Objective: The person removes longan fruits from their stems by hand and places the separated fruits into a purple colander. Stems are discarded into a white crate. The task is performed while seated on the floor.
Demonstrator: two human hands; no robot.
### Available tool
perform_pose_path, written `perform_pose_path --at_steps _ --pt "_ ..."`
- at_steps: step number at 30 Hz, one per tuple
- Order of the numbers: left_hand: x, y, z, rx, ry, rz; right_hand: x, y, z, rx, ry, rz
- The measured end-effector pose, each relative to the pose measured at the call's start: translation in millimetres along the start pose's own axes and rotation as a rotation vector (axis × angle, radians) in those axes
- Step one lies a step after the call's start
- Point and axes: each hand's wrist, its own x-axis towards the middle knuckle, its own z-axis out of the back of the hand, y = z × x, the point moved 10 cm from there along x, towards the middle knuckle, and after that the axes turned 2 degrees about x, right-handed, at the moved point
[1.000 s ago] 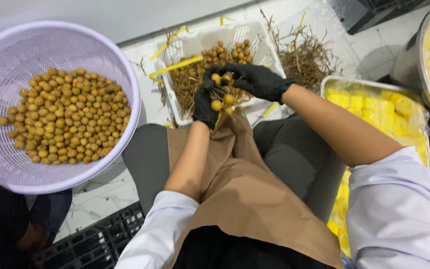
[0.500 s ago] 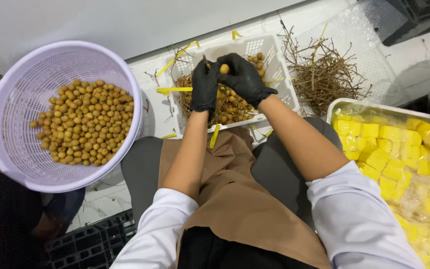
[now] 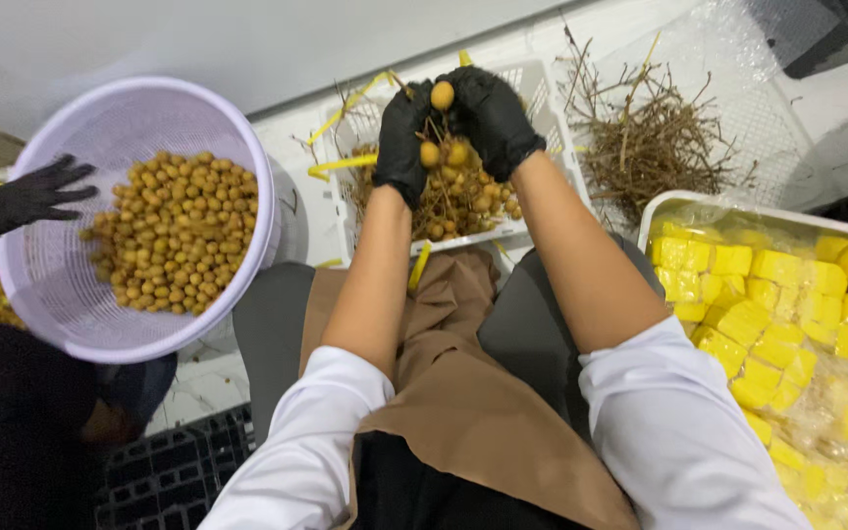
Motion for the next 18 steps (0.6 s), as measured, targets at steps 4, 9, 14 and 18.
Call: perform_pose_path --at_steps 4,9,14,18 --pt "6.4 1.2 0.4 0.238 0.029 -0.066 -0.4 10.3 0.5 -0.294 -0.006 0.155" --pt "7.2 17.9 14.4 -0.108 -0.011 0.073 13.7 -6.2 8.2 0.209 0.079 0.021" --pt "22.4 11.2 25.0 -0.182 -0.109 -0.022 12.7 12.4 24.6 0.028 -0.058 0.099" --pt "29.6 10.1 41.4 -0.056 -0.314 -0.042 -8.5 29.1 -14.8 -0.693 0.070 0.255"
